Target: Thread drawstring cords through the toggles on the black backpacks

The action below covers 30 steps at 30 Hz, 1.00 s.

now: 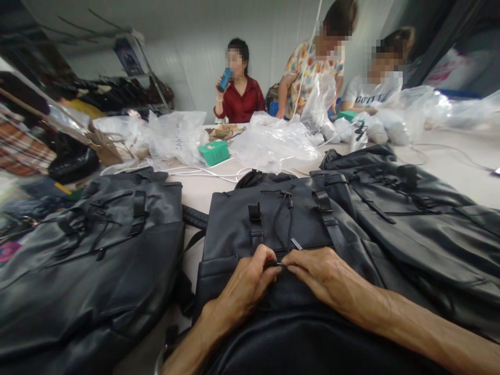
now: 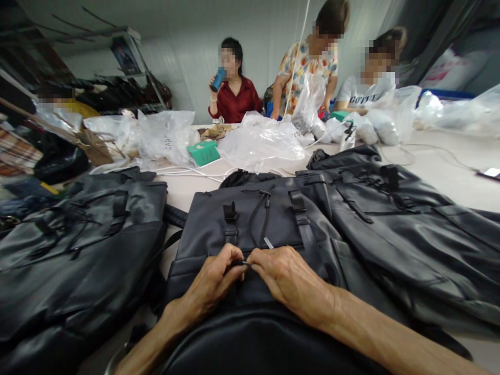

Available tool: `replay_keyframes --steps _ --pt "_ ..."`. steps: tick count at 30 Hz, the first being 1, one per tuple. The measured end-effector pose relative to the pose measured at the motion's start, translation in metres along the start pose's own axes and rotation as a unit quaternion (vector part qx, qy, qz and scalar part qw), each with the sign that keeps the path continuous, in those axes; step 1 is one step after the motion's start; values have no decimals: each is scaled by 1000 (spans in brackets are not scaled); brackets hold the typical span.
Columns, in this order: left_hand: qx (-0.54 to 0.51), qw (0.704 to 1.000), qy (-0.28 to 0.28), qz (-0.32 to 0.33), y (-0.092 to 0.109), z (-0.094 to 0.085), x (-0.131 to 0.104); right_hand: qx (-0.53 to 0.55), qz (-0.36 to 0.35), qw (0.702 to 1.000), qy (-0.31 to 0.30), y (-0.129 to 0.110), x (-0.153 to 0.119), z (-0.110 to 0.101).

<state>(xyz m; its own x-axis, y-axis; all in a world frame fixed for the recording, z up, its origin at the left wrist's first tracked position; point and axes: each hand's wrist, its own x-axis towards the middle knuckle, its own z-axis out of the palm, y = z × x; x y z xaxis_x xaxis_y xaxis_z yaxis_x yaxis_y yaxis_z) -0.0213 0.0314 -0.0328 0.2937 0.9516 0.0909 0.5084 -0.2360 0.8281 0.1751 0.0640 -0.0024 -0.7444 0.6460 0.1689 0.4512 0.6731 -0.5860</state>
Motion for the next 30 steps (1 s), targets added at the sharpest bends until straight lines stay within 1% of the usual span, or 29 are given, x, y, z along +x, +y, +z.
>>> replay_keyframes --steps 6,8,11,14,17,23,30 --pt "-12 997 54 52 -5 -2 0 30 -4 999 32 5 2 4" --pt "-22 996 61 58 -5 -3 1 56 -2 998 39 5 4 4" --pt "-24 996 72 51 -4 -5 2 81 26 996 27 6 8 2" --pt "-29 996 69 43 -3 -7 2 116 61 991 9 7 11 1" --pt "-34 997 61 38 -4 -8 2 150 78 986 -1 8 13 2" --pt "-25 997 60 50 -8 -8 1 155 110 982 -16 4 13 4" --pt "-20 997 55 50 -8 -6 2 189 137 972 -25 2 12 4"
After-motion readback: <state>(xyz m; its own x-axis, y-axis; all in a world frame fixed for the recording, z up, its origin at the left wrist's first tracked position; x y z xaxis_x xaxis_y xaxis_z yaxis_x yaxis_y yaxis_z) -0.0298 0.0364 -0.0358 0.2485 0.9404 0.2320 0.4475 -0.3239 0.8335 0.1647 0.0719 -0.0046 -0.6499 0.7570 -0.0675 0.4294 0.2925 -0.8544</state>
